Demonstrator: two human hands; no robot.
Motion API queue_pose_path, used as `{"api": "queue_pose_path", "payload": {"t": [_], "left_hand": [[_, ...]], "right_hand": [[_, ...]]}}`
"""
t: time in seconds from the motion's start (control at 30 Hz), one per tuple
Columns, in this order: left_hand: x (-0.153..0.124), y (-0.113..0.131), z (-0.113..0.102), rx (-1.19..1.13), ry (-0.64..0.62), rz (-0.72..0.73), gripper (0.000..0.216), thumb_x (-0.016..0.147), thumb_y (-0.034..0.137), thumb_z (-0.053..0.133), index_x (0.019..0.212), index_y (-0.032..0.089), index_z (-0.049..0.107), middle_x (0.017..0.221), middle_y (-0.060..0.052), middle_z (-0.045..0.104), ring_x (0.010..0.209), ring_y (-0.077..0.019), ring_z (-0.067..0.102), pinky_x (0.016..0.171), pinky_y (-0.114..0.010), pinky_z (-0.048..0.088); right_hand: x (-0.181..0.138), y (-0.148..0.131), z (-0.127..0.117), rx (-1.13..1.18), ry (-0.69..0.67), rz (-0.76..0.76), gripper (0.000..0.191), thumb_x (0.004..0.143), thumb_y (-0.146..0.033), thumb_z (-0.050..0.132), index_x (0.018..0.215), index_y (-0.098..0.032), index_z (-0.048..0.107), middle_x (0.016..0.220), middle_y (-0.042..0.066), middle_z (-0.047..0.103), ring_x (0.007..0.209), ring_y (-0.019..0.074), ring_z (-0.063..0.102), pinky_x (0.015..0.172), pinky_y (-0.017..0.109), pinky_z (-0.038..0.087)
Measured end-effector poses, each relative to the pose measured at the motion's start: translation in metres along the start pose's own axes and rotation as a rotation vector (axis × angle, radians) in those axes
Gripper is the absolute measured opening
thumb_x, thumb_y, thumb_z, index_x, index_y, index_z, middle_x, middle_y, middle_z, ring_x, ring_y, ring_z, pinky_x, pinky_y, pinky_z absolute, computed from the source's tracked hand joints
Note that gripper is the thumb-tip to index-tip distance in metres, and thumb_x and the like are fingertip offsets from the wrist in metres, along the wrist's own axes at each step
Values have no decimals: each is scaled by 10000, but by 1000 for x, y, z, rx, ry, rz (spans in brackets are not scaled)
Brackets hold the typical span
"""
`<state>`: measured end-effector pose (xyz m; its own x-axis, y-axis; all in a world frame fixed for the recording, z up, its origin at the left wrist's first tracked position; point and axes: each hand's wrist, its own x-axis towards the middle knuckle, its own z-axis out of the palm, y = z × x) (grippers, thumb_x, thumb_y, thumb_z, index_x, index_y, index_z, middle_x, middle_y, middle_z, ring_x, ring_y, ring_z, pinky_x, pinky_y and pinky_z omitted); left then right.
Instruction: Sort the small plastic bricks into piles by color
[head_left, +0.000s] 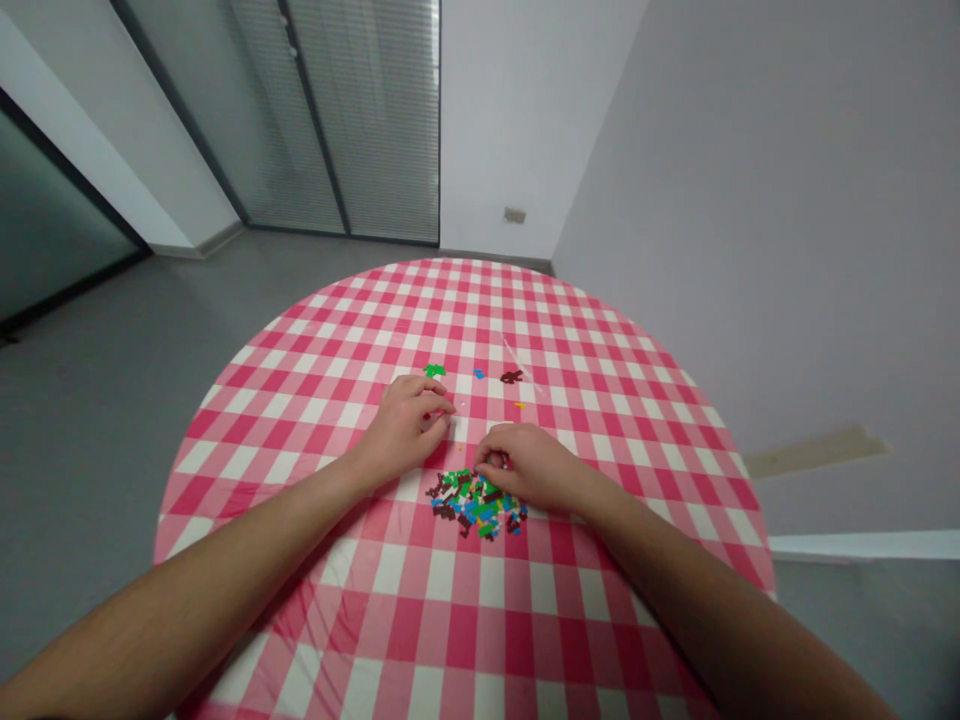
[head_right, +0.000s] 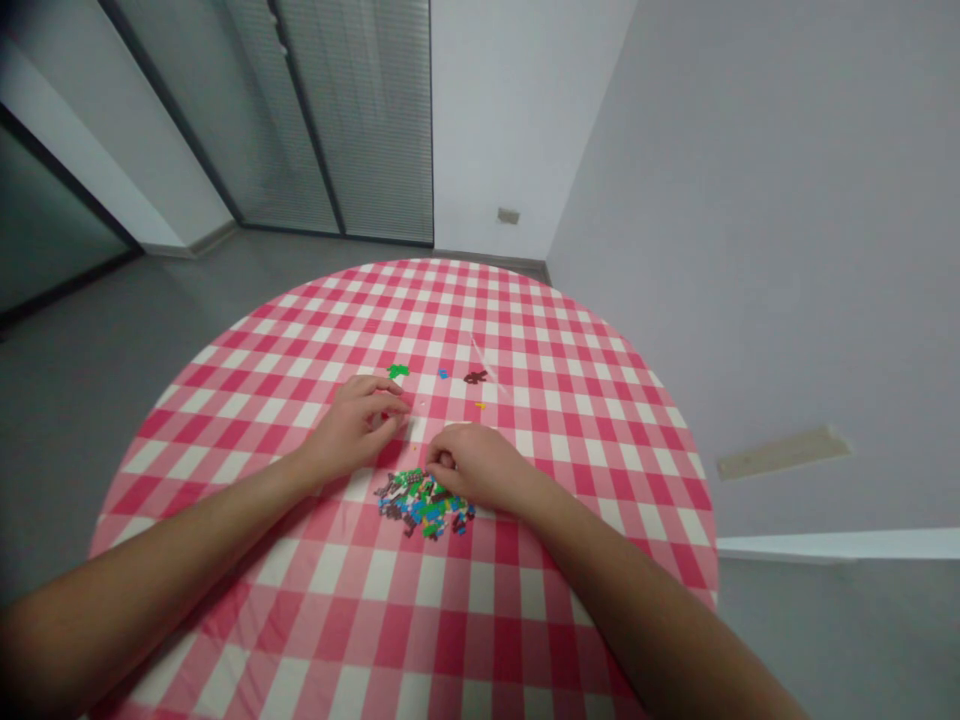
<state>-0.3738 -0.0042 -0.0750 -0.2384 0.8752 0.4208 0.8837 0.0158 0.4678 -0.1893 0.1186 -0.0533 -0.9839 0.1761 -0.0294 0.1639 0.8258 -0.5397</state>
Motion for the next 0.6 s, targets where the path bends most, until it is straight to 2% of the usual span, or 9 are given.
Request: {"api": "queue_pose_path", "payload": {"t": [0.07,0.17,0.33,0.6], "left_hand": [[0,0,0,-8,-1,3,132,857,169,585,872,240,694,1053,-37,647,1055,-237,550,951,-449,422],[0,-1,1,-24,5,20,127,850,165,589,865,230,697,1033,-44,650,1025,-235,560,930,-446,431],[1,-2,1,-30,-6,24,123,851,168,587,857,225,696,1006,-45,655,996,-231,567,911,-443,439],[0,-2,0,-30,-24,10,128,857,177,577,864,235,690,1019,-44,663,1008,-233,566,924,-450,443]], "right_hand": [[-1,0,0,-5,15,0,120,851,-227,601,929,-205,690,843,32,710,719,150,606,622,270,429],[-1,-1,-2,-57,4,-81,162,888,-243,590,1000,-201,700,953,62,718,827,177,628,699,292,450],[-1,-4,-6,-137,-48,-124,146,914,-252,592,884,-209,728,859,59,696,771,171,605,660,291,431],[-1,-8,-8,-74,-62,-111,79,891,-223,621,863,-201,692,882,51,691,785,159,601,695,285,452]]}}
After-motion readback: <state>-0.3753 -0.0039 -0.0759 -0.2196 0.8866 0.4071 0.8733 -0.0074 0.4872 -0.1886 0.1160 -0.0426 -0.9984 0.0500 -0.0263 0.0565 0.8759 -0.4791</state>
